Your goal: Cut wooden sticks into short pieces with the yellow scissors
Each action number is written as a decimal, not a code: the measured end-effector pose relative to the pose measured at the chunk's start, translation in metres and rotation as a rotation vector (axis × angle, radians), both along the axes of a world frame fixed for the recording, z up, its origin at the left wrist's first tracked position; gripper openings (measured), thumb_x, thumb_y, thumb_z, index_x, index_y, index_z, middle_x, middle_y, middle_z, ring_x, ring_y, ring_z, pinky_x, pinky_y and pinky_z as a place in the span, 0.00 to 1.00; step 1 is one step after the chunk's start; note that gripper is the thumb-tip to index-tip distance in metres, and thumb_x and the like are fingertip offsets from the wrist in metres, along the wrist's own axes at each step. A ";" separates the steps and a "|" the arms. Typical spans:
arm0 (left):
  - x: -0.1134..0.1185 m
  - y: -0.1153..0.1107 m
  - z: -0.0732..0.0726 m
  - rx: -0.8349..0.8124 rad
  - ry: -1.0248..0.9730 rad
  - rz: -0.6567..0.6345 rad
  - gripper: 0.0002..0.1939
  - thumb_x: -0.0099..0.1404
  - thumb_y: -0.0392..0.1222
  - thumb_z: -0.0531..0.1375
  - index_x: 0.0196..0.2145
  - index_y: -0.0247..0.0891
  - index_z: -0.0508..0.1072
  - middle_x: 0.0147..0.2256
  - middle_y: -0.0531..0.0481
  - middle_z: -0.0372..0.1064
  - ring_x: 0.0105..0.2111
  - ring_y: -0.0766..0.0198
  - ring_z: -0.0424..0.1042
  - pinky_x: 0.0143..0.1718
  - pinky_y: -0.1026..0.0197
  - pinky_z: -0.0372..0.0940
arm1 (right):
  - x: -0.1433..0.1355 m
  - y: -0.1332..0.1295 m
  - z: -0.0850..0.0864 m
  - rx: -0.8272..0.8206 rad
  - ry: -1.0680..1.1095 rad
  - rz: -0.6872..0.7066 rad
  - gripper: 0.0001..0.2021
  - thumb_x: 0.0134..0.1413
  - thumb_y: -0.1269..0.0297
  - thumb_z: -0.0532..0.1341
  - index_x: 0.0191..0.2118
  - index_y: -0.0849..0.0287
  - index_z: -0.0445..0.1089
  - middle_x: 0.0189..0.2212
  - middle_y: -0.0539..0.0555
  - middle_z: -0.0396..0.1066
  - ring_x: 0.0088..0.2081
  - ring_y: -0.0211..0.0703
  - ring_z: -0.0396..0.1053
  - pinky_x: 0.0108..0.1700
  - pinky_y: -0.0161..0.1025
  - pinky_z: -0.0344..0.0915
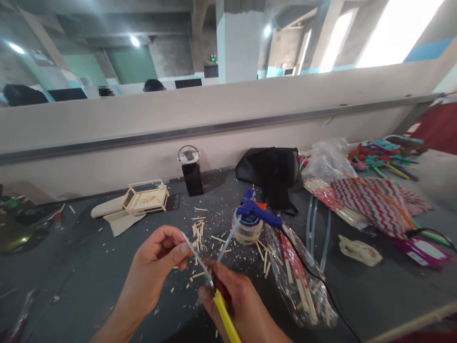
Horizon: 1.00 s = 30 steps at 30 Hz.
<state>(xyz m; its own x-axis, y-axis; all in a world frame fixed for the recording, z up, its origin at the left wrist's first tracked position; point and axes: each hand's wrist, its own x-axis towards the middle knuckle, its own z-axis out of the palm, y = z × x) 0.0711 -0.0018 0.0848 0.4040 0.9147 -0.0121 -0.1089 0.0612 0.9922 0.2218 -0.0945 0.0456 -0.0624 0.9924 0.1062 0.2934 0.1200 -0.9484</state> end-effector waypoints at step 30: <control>0.000 0.005 -0.024 -0.412 -0.296 -0.361 0.16 0.50 0.47 0.72 0.34 0.35 0.79 0.31 0.43 0.79 0.31 0.58 0.78 0.35 0.60 0.69 | -0.021 0.005 -0.018 -0.243 0.566 0.210 0.25 0.58 0.40 0.55 0.30 0.62 0.67 0.22 0.52 0.65 0.23 0.35 0.64 0.26 0.32 0.60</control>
<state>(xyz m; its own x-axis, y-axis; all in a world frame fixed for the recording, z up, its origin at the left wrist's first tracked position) 0.0707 0.0029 0.0607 0.7274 0.6636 -0.1750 -0.2764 0.5166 0.8104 0.2013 -0.0896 0.0272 -0.2583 0.9650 -0.0461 -0.2660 -0.1169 -0.9568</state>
